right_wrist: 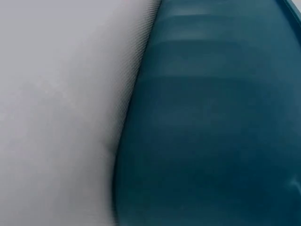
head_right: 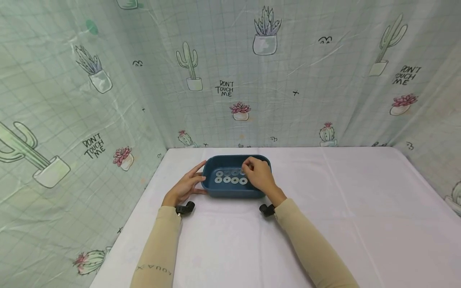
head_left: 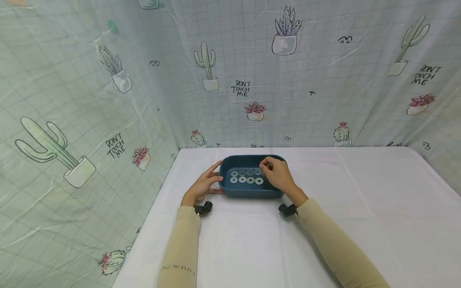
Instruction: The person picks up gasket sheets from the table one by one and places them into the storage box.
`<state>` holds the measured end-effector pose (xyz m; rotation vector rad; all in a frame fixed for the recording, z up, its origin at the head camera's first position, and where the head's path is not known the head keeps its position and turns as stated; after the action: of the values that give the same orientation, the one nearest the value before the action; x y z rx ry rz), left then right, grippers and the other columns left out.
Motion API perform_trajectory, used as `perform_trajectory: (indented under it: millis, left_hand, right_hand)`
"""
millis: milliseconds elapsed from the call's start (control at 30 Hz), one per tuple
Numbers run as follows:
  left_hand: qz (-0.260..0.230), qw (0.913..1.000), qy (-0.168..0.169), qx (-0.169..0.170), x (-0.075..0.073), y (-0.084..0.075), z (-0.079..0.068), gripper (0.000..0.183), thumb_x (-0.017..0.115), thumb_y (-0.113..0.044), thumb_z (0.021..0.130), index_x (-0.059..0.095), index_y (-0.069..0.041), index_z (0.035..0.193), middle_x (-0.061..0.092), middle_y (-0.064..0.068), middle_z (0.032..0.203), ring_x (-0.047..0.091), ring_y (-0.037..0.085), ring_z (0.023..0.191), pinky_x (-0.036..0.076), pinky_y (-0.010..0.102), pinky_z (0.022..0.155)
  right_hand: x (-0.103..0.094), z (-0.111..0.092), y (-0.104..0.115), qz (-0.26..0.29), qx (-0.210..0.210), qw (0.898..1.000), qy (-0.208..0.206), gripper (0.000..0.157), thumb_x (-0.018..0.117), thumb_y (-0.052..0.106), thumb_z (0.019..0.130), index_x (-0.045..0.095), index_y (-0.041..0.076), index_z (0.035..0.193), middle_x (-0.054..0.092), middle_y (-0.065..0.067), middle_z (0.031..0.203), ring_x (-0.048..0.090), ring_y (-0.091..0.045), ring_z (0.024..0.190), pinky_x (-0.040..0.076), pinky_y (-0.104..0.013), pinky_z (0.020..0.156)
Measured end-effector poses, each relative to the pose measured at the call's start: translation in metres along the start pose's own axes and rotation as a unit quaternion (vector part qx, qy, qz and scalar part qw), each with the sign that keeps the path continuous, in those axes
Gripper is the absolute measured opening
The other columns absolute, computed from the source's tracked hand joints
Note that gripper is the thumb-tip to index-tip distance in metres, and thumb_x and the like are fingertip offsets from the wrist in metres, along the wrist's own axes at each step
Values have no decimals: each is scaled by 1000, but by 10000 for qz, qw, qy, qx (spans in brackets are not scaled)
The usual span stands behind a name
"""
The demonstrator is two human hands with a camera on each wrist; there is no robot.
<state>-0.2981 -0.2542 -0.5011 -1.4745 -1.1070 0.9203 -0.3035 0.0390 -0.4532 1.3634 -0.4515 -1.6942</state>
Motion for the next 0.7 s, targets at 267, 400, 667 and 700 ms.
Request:
perform_trajectory:
  millis: [267, 400, 667, 700]
  left_hand:
    - [-19, 10000, -28, -33, 0, 1, 3, 69, 60, -12, 102, 36, -47, 156, 39, 18, 156, 48, 39, 138, 60, 58, 89]
    - [-10, 10000, -25, 0, 0, 1, 4, 69, 61, -12, 101, 37, -46, 156, 40, 19, 155, 49, 39, 137, 60, 59, 89]
    - [-56, 10000, -15, -39, -5, 5, -1, 69, 60, -10, 102, 36, -45, 157, 40, 19, 156, 47, 39, 139, 60, 60, 90]
    - [-58, 10000, -17, -19, -6, 5, -1, 69, 59, -10, 102, 36, -45, 157, 39, 19, 156, 46, 39, 139, 60, 60, 90]
  right_hand:
    - [-7, -5, -3, 811, -355, 9957, -275, 18, 60, 27, 104, 70, 12, 105, 67, -13, 73, 57, -25, 60, 44, -29, 54]
    - [-11, -10, -5, 1294, -415, 9903, -283, 18, 61, 26, 104, 69, 11, 107, 67, -18, 76, 62, -28, 65, 49, -27, 56]
    - [-44, -19, -17, 1393, -194, 9895, -343, 17, 60, 16, 103, 67, 3, 112, 66, -16, 78, 59, -19, 64, 53, -26, 58]
    - [-52, -19, -21, 1330, -152, 9902, -403, 18, 60, 17, 104, 67, 3, 113, 66, -15, 77, 59, -19, 63, 53, -27, 57]
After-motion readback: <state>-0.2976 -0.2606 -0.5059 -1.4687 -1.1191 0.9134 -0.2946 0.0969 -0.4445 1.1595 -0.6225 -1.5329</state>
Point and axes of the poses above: each hand's wrist, its own z-axis towards the middle knuckle, its own x-axis out of the palm, y = z × x, the point moved 3 cm from there along z, towards the middle knuckle
